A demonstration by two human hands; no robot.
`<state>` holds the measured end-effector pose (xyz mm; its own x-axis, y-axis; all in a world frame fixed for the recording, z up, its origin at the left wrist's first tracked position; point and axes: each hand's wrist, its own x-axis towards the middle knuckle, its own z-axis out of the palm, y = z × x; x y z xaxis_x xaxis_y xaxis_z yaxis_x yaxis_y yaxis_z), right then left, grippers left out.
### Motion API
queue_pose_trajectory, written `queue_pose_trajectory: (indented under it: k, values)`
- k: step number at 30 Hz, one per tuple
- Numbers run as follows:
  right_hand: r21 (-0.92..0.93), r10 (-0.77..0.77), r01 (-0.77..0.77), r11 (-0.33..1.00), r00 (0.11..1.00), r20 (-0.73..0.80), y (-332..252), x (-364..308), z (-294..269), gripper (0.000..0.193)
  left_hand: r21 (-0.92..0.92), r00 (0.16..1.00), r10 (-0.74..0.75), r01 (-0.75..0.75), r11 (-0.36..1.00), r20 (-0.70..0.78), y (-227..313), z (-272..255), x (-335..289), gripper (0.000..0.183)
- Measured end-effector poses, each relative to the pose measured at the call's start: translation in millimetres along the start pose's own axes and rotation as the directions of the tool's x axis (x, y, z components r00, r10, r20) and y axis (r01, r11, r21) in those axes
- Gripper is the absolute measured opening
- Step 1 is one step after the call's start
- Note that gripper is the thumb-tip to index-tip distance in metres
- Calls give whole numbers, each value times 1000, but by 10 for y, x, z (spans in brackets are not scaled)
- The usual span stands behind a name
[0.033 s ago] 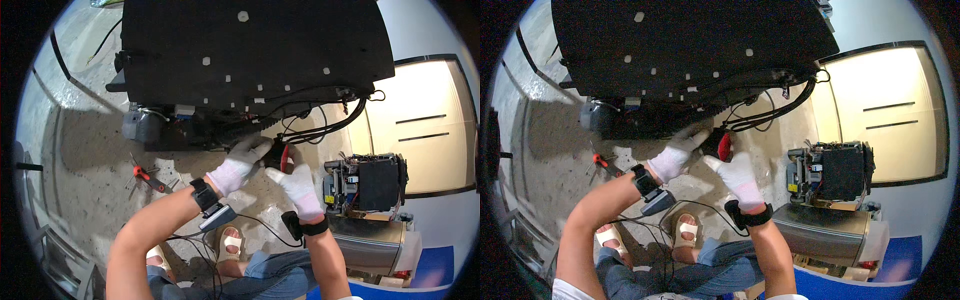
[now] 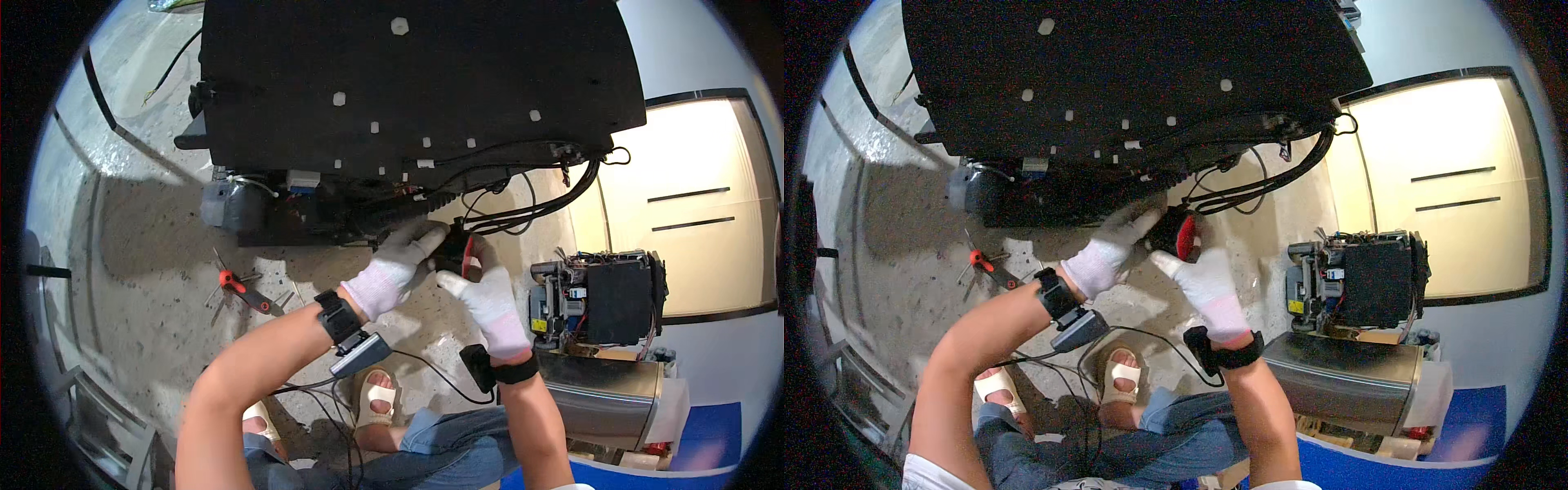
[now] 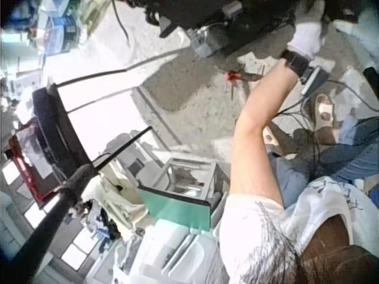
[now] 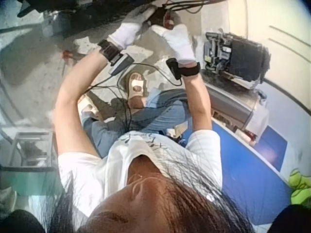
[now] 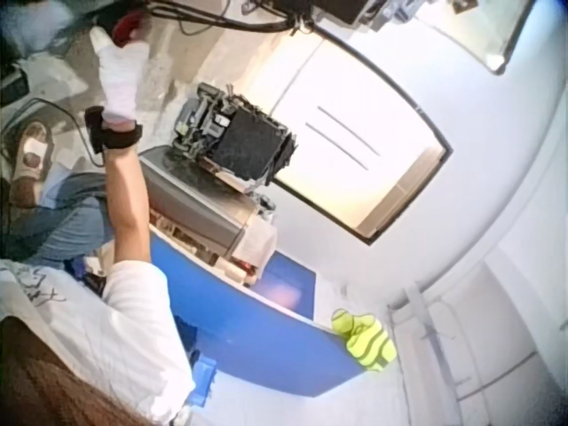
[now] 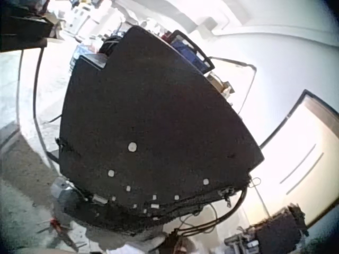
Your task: Connecting internal wires and installing a component onto an electromechanical robotic base using a screwdriver.
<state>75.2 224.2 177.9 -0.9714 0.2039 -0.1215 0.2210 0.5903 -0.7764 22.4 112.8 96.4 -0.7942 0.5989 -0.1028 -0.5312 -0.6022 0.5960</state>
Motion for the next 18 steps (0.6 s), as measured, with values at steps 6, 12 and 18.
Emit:
queue_pose_trajectory:
  k: [6,12,18]
  values:
    - [3,79,-79,997,996,-49,-55,24,-66,67,-487,997,-69,76,870,33,97,-158,12,29]
    - [-147,56,-55,988,998,4,-126,24,-92,58,662,979,79,-185,726,187,-50,-825,-101,23]
    - [-42,-11,12,999,1000,23,328,178,-158,78,219,932,-235,298,929,-275,-161,-1506,-927,28]
